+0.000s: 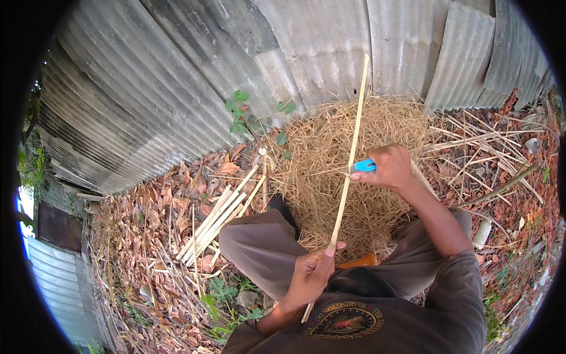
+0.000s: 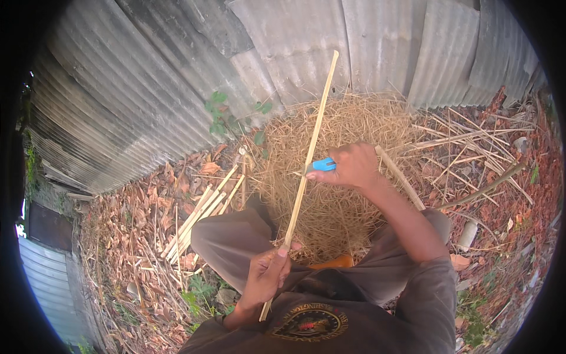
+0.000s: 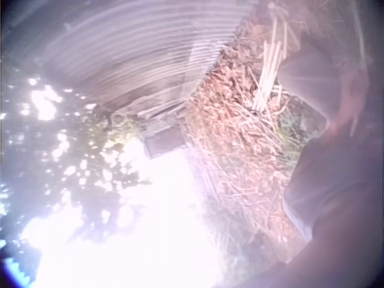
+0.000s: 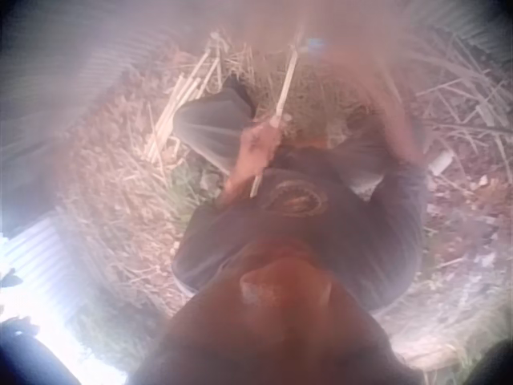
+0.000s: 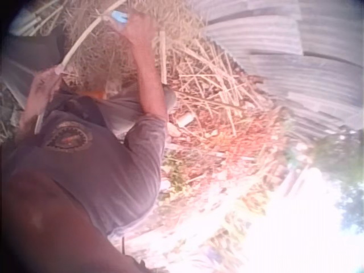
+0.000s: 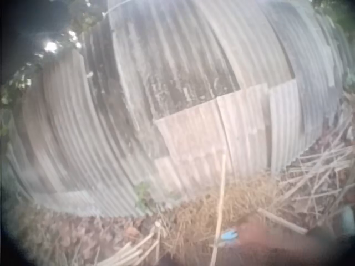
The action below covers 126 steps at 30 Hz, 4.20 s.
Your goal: The person sits on the ground and uses a blue utility knife to shave a long, thin wooden stick. They hold the stick with their left hand and scrape along its length with the knife in their right hand, creating thin shavings that fall onto the ground.
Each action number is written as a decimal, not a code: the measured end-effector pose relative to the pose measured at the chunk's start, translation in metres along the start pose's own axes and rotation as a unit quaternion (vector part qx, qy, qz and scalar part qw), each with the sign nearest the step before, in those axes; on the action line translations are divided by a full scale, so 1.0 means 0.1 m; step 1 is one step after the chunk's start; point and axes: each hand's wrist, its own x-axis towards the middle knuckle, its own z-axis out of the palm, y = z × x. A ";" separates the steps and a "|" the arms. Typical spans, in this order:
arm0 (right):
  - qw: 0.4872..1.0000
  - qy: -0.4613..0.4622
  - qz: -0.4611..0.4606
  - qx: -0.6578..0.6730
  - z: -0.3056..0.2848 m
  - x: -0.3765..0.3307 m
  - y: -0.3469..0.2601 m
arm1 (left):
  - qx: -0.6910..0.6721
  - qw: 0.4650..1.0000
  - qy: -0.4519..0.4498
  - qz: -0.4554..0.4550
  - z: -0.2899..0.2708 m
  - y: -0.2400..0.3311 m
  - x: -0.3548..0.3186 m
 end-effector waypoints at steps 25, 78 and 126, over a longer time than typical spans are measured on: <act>0.982 -0.164 -0.073 0.066 -0.16 -0.27 -0.74 | 0.089 0.987 0.093 0.092 -0.07 -0.22 0.15; 0.980 -0.142 0.137 -0.012 0.18 -0.09 0.16 | 0.216 0.974 0.047 0.056 -0.16 -0.30 -0.16; 0.996 -0.065 -0.014 0.051 0.16 -0.08 -0.26 | 0.193 0.970 0.102 0.107 -0.01 -0.06 0.52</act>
